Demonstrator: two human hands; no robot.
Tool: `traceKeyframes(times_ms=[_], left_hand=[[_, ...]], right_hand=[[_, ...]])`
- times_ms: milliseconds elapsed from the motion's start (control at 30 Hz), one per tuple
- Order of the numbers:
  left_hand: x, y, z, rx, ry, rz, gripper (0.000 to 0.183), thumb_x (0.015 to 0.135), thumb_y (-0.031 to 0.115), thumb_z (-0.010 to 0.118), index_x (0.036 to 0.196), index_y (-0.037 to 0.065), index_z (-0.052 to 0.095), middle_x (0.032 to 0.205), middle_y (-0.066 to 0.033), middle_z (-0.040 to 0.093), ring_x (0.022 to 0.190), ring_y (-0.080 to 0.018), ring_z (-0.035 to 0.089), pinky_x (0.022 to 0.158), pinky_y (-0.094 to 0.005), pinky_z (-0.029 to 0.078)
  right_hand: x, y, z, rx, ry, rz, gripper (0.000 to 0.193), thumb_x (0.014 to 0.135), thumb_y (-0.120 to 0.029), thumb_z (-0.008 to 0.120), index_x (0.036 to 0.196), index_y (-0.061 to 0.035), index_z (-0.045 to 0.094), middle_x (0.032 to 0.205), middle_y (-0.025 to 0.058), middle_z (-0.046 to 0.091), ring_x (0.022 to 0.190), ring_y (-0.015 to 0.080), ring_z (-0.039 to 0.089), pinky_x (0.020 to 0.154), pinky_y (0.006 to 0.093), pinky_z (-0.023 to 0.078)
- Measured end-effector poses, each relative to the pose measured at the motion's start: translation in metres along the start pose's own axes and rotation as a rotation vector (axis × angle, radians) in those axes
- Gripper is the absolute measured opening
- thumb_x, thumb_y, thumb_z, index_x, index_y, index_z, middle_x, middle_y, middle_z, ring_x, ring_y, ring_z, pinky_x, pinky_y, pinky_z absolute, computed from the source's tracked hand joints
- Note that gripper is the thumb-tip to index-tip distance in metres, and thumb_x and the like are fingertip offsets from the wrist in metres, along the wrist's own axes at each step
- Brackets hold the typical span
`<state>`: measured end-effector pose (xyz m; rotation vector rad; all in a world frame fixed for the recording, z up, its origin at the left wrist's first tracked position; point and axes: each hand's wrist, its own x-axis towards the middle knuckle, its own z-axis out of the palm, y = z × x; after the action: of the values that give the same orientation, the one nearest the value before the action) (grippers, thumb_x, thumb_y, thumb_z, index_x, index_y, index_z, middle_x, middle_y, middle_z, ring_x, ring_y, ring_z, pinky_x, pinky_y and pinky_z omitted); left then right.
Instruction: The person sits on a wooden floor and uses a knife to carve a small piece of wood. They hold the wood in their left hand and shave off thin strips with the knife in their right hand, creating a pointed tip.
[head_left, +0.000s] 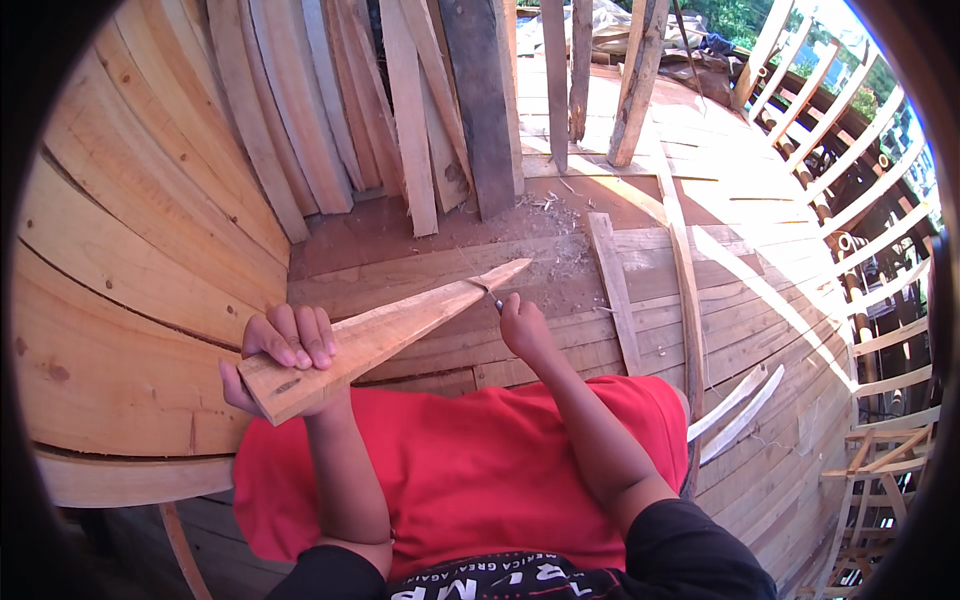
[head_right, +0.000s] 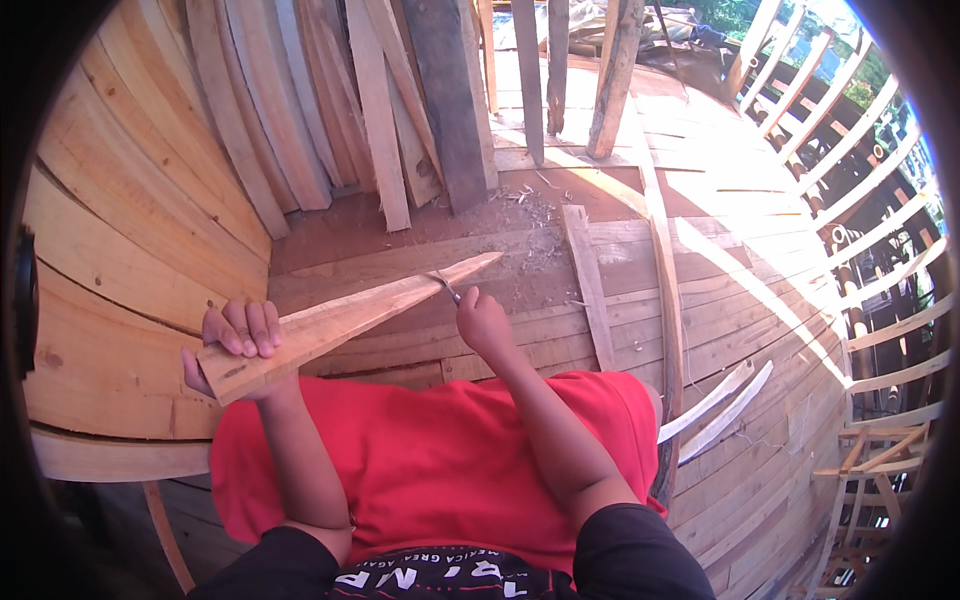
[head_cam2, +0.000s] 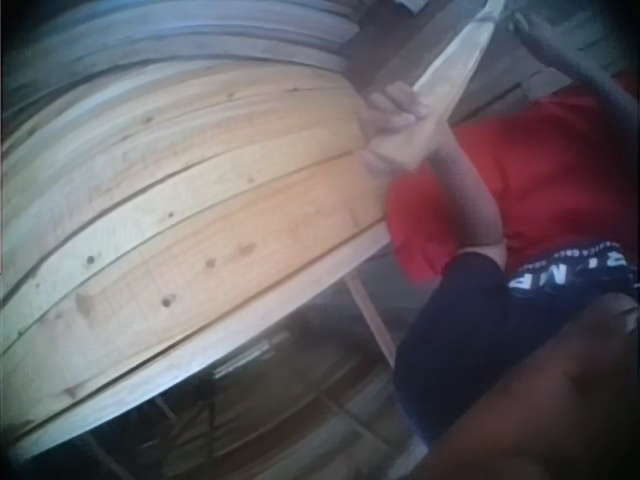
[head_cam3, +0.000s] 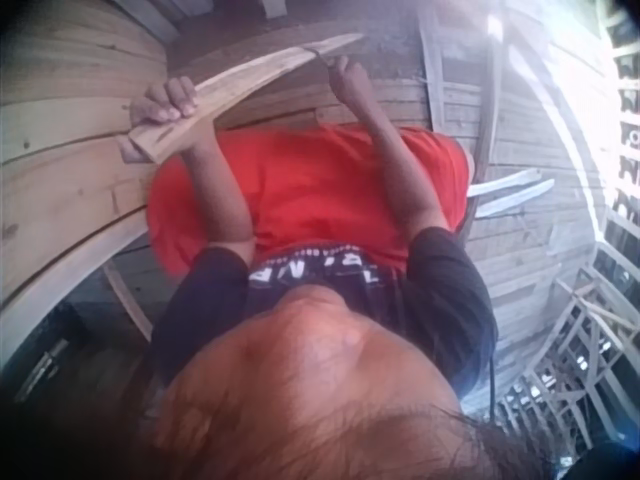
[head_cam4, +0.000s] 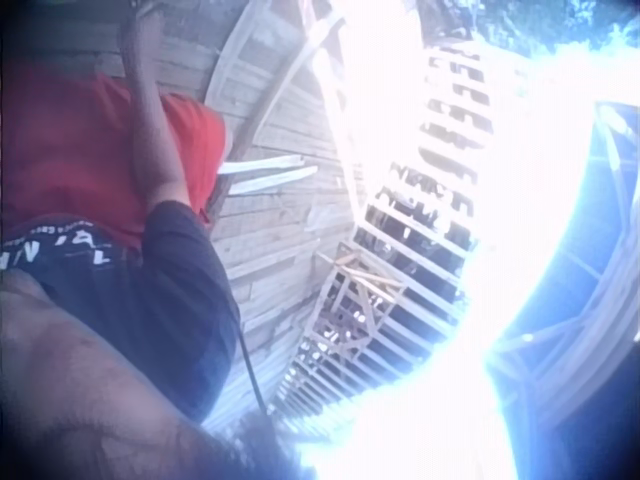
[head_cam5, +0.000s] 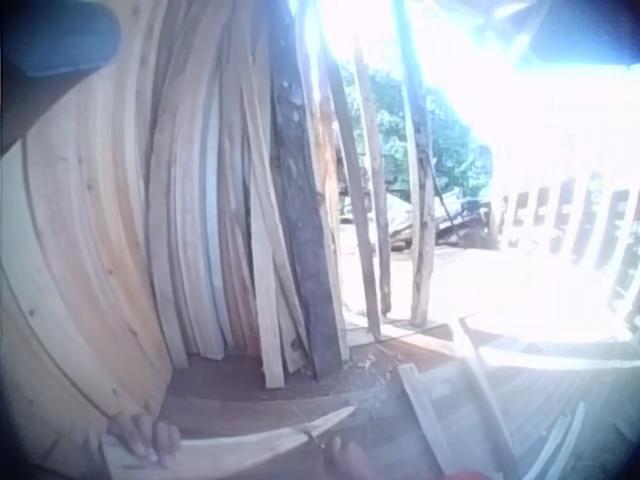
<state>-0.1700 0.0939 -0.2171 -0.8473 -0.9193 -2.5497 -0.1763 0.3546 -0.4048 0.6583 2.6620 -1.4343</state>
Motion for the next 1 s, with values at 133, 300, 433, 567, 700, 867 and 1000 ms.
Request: traceKeyframes(times_ms=[133, 300, 433, 567, 700, 867, 1000], left_hand=[[-0.005, 0.004, 0.003, 0.026, -0.006, -0.008, 0.061, 0.096, 0.06, 0.031, 0.068, 0.008, 0.049, 0.059, -0.0054, 0.049, 0.047, -0.017, 0.047, 0.053, -0.0307, 0.04], [-0.006, 0.003, 0.008, 0.032, -0.02, 0.002, 0.062, 0.096, 0.06, 0.031, 0.068, 0.008, 0.05, 0.06, -0.0057, 0.049, 0.048, -0.0175, 0.048, 0.053, -0.0309, 0.041], [-0.001, -0.002, 0.011, -0.01, -0.039, -0.021, 0.061, 0.096, 0.059, 0.032, 0.069, 0.008, 0.05, 0.06, -0.0057, 0.049, 0.048, -0.0174, 0.048, 0.053, -0.031, 0.041], [-0.006, 0.003, 0.01, 0.041, -0.048, -0.005, 0.061, 0.096, 0.059, 0.033, 0.069, 0.008, 0.05, 0.06, -0.0056, 0.049, 0.047, -0.017, 0.047, 0.053, -0.0308, 0.04], [-0.01, 0.004, 0.014, 0.028, -0.017, -0.006, 0.061, 0.096, 0.059, 0.033, 0.068, 0.008, 0.05, 0.06, -0.0053, 0.048, 0.047, -0.0167, 0.046, 0.053, -0.0303, 0.04], [-0.001, -0.003, 0.007, 0.009, -0.012, -0.001, 0.059, 0.096, 0.057, 0.032, 0.067, 0.009, 0.05, 0.058, -0.005, 0.047, 0.047, -0.0162, 0.046, 0.052, -0.0297, 0.04], [-0.001, 0.0, 0.002, 0.052, 0.023, 0.012, 0.058, 0.096, 0.056, 0.032, 0.067, 0.009, 0.049, 0.058, -0.0042, 0.046, 0.047, -0.0149, 0.045, 0.051, -0.029, 0.039]], right_hand=[[-0.061, -0.064, -0.011, 0.029, -0.14, -0.103, 0.061, 0.102, -0.037, 0.032, 0.077, 0.0088, 0.065, 0.08, 0.0353, 0.063, 0.085, 0.0531, 0.062, 0.082, 0.0575, 0.047], [-0.019, -0.021, 0.006, 0.015, 0.045, -0.041, 0.06, 0.102, -0.036, 0.033, 0.074, 0.0075, 0.063, 0.076, 0.0336, 0.062, 0.084, 0.0516, 0.063, 0.08, 0.0574, 0.047], [0.032, 0.053, 0.002, -0.149, 0.227, 0.023, 0.061, 0.102, -0.037, 0.031, 0.074, 0.0077, 0.062, 0.074, 0.0319, 0.062, 0.087, 0.0501, 0.064, 0.079, 0.0562, 0.046], [-0.02, -0.026, 0.001, 0.038, -0.044, 0.017, 0.061, 0.102, -0.038, 0.032, 0.077, 0.0083, 0.064, 0.078, 0.0332, 0.063, 0.086, 0.0504, 0.063, 0.081, 0.0557, 0.047], [-0.071, -0.084, -0.016, 0.136, -0.233, -0.045, 0.063, 0.102, -0.038, 0.032, 0.08, 0.0113, 0.065, 0.084, 0.036, 0.064, 0.091, 0.0535, 0.062, 0.087, 0.0562, 0.046], [0.007, 0.008, 0.004, 0.059, -0.004, 0.111, 0.065, 0.102, -0.039, 0.029, 0.088, 0.0125, 0.066, 0.091, 0.0377, 0.063, 0.095, 0.0539, 0.061, 0.089, 0.057, 0.046], [-0.005, -0.003, 0.001, 0.035, -0.073, 0.06, 0.065, 0.102, -0.039, 0.028, 0.086, 0.0116, 0.066, 0.09, 0.0378, 0.063, 0.093, 0.0539, 0.061, 0.088, 0.0585, 0.045]])
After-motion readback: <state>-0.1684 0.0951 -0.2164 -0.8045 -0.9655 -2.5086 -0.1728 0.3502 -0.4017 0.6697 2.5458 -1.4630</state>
